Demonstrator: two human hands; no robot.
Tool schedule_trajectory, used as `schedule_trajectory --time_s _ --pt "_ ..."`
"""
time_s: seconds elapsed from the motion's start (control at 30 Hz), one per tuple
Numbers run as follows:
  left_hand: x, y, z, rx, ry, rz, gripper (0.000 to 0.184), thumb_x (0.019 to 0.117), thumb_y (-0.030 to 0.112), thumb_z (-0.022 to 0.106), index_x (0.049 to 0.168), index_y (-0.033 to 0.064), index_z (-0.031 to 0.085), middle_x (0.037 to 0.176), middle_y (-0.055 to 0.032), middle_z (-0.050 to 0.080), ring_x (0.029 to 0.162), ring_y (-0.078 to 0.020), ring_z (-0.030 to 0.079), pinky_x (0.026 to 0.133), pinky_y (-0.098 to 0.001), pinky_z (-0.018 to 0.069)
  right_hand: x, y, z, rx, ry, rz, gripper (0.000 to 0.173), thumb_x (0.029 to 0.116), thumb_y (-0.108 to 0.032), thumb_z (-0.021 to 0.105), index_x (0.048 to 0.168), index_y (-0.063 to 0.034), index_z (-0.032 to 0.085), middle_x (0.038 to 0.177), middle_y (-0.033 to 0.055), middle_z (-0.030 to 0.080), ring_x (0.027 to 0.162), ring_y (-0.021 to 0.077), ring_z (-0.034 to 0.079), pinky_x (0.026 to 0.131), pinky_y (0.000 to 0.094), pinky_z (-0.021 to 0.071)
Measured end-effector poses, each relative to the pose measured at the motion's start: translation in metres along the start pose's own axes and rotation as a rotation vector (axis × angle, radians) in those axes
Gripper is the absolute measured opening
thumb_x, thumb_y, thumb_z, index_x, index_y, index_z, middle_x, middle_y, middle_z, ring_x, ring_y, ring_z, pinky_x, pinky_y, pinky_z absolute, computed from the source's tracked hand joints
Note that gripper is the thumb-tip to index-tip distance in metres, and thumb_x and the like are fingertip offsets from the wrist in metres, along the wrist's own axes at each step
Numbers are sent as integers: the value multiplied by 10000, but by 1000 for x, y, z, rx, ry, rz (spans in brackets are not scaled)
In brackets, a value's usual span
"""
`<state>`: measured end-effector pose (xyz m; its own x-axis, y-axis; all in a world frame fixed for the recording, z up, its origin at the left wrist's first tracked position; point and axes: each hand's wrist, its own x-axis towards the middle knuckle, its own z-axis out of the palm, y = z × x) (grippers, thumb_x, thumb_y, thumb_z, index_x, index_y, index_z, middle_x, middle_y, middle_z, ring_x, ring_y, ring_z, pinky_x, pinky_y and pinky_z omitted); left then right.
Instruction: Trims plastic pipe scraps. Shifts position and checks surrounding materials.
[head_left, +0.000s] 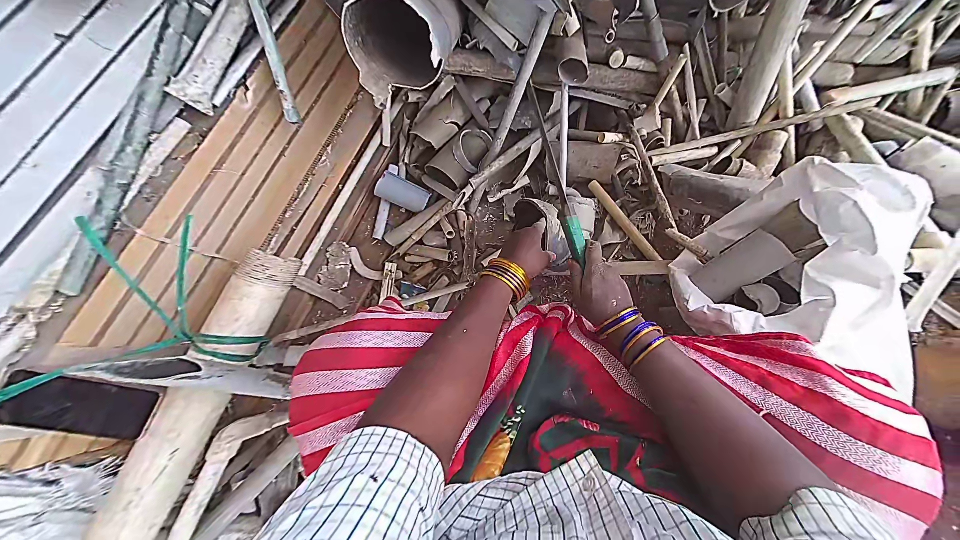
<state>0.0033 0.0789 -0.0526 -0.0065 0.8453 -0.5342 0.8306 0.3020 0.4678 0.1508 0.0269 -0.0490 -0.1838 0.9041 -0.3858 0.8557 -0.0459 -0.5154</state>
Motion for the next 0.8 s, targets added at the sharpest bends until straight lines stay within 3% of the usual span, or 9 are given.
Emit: schedule_trajectory --time_s 0.07,0.13,0.3,0.43,0.5,0.63,0.67,0.77,0.8 --pt "2 -1 3 -19 9 24 728 978 147 685 1580 -15 308 1444 -265 551 1358 -399 528 1147 -560 382 15 10 4 -3 -243 186 440 1114 -309 394 1405 19 418 1200 274 644 1147 414 653 950 572 515" --pt "-1 1 6 -13 -20 30 705 997 154 666 1575 -32 307 1448 -267 546 1363 -396 524 1152 -547 380 21 18 5 64 -209 255 464 1112 -314 396 1395 50 447 1233 290 635 1176 416 640 980 574 497" --pt "-6 9 11 53 -61 13 686 1016 200 639 1577 -20 312 1439 -261 554 1341 -403 541 1129 -567 402 2 8 -2 114 208 -87 461 1099 -286 430 1430 35 415 907 240 686 830 435 707 725 592 557" --pt "-4 10 12 27 -31 -31 669 1010 156 629 1570 -34 317 1410 -274 568 1330 -403 549 1127 -564 406 18 18 4 37 -214 190 430 1112 -320 406 1413 -14 406 1153 268 656 1096 416 668 916 580 523" --pt "-4 10 13 17 -19 -36 663 1010 148 628 1568 -35 319 1420 -274 561 1338 -400 542 1136 -559 399 21 21 1 81 -135 232 430 1115 -340 395 1365 5 454 1144 273 662 1089 419 674 909 587 525" --pt "-4 9 11 35 -11 -37 661 1015 160 625 1571 -28 320 1437 -274 548 1348 -409 532 1133 -572 394 2 9 -7 100 151 -22 469 1110 -310 408 1443 19 402 946 248 683 882 438 704 767 597 551" --pt "-5 8 12 40 -6 -40 656 1011 153 628 1565 -30 329 1433 -274 551 1346 -412 533 1130 -575 397 -1 8 -4 60 123 -38 475 1106 -308 420 1453 16 399 942 249 689 881 446 708 755 602 553" --pt "-4 10 12 45 17 -43 636 994 104 620 1551 -42 350 1416 -284 559 1341 -413 538 1129 -573 400 11 15 3 -37 -247 171 437 1112 -315 393 1428 -13 387 1184 258 653 1116 407 668 922 569 527" --pt "-4 11 13 39 19 -47 637 998 103 617 1553 -46 342 1420 -289 554 1344 -414 534 1134 -568 395 16 21 5 4 -259 227 431 1111 -308 393 1407 4 423 1214 263 646 1145 399 657 947 566 516"
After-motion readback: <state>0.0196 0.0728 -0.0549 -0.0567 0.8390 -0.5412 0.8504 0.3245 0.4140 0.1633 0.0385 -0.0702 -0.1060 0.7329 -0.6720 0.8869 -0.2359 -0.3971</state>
